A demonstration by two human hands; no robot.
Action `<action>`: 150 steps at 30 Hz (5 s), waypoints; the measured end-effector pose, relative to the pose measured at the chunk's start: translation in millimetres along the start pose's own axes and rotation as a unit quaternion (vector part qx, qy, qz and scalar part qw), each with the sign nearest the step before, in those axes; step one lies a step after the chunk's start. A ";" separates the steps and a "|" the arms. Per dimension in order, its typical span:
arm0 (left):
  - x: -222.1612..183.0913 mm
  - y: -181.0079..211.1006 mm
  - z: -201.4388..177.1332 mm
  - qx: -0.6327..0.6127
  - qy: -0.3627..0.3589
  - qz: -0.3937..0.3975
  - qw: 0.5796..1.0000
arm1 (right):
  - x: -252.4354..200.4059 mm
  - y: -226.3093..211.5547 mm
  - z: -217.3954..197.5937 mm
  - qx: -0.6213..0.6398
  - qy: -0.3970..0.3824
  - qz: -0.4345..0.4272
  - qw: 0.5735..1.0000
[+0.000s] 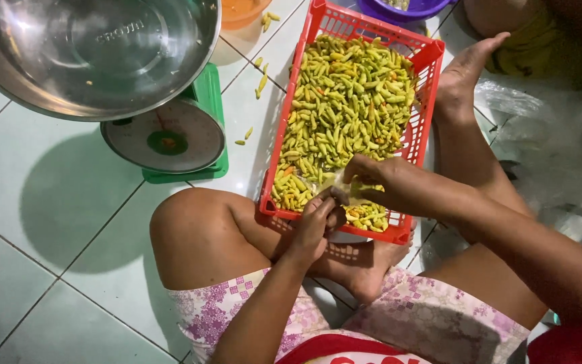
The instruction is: Bagging small green chilies from a plastic crate into individual plastic bags while sitting on the floor.
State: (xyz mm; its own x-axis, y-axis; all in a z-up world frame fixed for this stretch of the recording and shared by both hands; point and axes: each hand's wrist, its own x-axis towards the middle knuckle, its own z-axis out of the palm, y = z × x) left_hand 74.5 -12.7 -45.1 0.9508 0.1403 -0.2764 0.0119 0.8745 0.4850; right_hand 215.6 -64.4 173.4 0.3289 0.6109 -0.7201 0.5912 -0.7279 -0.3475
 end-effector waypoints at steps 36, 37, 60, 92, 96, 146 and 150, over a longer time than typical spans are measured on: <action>-5.1 20.3 -0.2 -0.036 0.011 0.031 0.999 | 33.1 82.1 30.2 0.228 0.160 -0.002 0.960; -6.2 23.5 3.4 -0.042 0.007 0.030 0.999 | 23.0 81.6 22.1 0.249 0.163 -0.030 0.954; 0.5 12.5 1.2 -0.005 -0.046 0.041 0.998 | -4.6 11.5 -0.7 0.125 0.033 -0.012 0.992; -1.4 10.7 0.2 -0.038 -0.013 0.069 0.997 | 201.1 132.8 65.3 -0.147 0.379 -0.134 0.904; -1.6 14.9 1.0 -0.022 -0.014 0.081 0.996 | 176.0 150.1 80.0 -0.184 0.403 -0.205 0.873; -11.3 28.7 12.6 -0.020 0.031 0.039 0.999 | 109.5 109.0 31.5 0.100 0.333 -0.082 0.934; -9.3 25.7 5.9 -0.033 0.038 0.043 0.998 | 202.2 145.5 85.8 0.101 0.330 -0.136 0.929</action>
